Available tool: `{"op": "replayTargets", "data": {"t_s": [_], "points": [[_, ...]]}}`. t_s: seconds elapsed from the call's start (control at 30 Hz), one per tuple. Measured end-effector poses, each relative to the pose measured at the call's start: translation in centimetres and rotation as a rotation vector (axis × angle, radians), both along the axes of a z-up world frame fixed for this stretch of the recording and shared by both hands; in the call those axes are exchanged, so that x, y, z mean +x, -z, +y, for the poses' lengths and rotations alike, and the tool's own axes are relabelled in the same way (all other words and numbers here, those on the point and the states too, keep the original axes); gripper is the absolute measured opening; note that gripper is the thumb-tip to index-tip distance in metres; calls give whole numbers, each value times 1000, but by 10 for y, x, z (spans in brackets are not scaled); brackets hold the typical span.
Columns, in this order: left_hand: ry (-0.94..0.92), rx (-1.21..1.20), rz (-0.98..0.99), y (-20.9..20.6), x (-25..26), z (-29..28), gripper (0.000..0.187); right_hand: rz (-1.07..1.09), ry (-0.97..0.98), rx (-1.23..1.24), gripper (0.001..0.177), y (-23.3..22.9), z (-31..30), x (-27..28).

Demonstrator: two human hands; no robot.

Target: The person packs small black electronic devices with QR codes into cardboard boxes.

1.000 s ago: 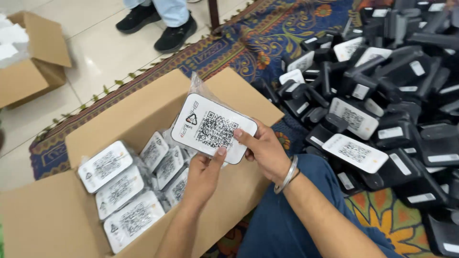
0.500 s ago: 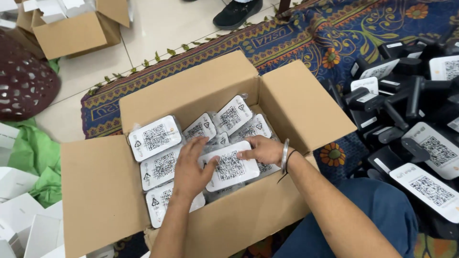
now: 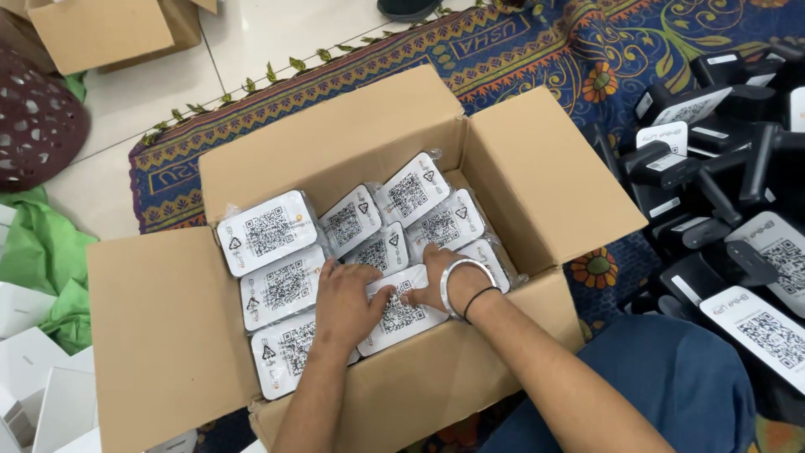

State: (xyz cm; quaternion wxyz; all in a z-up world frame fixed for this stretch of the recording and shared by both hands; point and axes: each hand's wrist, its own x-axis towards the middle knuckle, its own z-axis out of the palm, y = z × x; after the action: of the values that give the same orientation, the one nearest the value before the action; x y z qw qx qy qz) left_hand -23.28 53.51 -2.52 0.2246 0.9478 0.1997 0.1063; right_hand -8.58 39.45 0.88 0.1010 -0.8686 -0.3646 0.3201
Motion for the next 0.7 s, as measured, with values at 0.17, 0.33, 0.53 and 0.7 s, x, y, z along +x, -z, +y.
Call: {"op": "replayTargets", "data": {"t_s": [0.17,0.33,0.53,0.7], "points": [[26,-29,-172,-30,15,-11,28,-79,73,308,70,-15,-26,0],[263,-215,-354,-80,87,-87,14,-131,371,563,37,-61,-97,23],[703,-511,-568,-114,176,-254,12,-108,908,903,23,-91,-263,38],[1036,-623,-455,-115,187,-414,12,-477,1176,872,18,-71,-421,1]]}}
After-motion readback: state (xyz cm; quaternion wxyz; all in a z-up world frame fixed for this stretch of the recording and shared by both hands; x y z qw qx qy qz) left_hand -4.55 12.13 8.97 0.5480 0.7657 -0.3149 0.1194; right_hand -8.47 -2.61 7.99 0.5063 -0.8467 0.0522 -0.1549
